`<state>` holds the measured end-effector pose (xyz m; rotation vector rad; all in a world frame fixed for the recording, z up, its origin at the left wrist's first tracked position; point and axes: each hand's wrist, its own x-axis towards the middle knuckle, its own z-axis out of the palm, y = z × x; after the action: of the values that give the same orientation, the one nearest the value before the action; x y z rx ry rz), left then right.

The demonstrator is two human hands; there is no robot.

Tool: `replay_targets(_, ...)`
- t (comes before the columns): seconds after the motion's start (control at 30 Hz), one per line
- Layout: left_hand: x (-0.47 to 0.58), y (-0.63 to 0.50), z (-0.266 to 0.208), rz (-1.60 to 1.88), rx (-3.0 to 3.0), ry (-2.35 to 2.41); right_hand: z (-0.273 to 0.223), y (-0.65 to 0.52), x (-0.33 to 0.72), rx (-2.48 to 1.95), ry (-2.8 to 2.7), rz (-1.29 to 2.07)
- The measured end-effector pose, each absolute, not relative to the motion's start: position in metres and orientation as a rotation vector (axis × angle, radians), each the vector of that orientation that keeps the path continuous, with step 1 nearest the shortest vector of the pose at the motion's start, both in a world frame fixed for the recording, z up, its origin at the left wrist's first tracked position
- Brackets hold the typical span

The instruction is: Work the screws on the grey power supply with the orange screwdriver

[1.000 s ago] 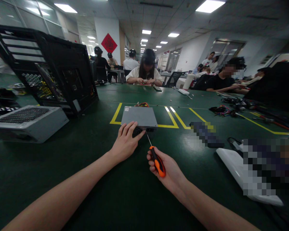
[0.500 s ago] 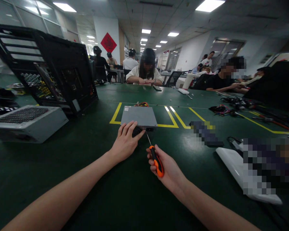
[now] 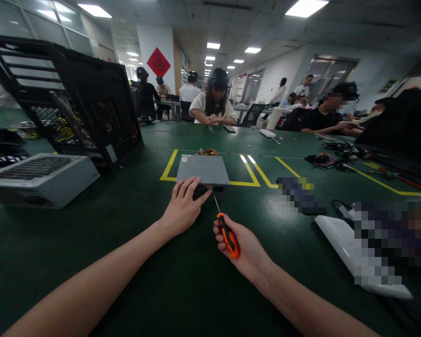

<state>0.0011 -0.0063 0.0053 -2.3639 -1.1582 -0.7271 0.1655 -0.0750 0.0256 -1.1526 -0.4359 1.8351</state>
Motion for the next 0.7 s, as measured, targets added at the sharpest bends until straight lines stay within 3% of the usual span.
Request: replay_targets(0.7, 0.0008, -0.0065, 0.0058, -0.730, -2.365, -1.147, 0.0267, -0.0738, 0.1662, -1.174, -0.414, 1.841)
